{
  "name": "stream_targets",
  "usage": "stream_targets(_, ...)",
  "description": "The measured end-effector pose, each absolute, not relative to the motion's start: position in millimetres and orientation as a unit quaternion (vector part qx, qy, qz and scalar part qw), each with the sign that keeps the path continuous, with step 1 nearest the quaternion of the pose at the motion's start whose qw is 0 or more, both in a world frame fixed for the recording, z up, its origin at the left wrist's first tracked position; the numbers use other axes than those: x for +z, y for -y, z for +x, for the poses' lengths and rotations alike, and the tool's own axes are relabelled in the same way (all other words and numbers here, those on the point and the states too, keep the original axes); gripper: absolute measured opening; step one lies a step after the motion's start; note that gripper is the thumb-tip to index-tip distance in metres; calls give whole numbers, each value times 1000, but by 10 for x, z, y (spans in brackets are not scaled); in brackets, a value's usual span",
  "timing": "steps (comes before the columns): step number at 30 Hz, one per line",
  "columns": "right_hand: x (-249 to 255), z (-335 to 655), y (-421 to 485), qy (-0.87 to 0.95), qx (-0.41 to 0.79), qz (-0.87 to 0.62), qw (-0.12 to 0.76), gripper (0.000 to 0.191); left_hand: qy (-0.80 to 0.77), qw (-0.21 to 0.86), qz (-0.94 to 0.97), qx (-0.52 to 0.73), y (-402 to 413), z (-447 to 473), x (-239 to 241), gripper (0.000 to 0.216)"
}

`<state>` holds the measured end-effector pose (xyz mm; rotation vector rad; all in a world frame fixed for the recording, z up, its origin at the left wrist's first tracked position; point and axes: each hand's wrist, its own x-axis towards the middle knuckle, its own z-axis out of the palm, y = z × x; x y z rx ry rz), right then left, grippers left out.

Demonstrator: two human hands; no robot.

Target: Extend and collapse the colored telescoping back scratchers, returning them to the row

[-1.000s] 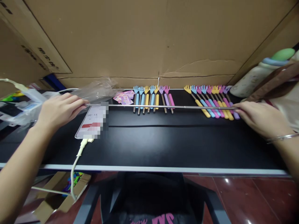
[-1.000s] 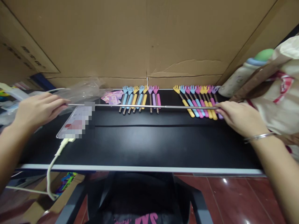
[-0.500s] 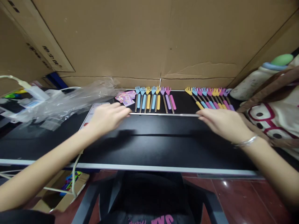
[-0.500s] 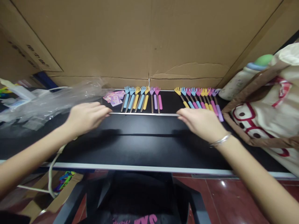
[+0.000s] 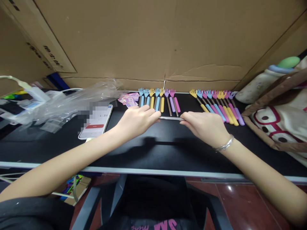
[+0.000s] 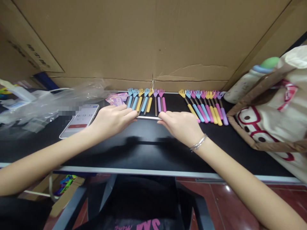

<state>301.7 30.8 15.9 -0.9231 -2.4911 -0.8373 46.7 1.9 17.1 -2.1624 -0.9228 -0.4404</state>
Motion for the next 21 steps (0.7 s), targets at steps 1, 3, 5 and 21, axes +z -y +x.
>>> stream_targets(1, 153, 3035, -316, 879, -305, -323, 172, 49, 349, 376, -842, -168, -26, 453, 168, 20)
stream_targets(3, 150, 3103, -348, 877, -316, -325, 158, 51, 338, 395, -839, -162, -48, 392, 175, 22)
stream_targets(5, 157, 3260, -412, 871, -312, -350, 144, 52, 348, 406, -831, -151, -82, 247, 201, 26)
stream_targets(21, 123, 4811, -790, 812, -159, -559, 42, 30, 540, 314, -774, -104, 18, -1696, 165, 28)
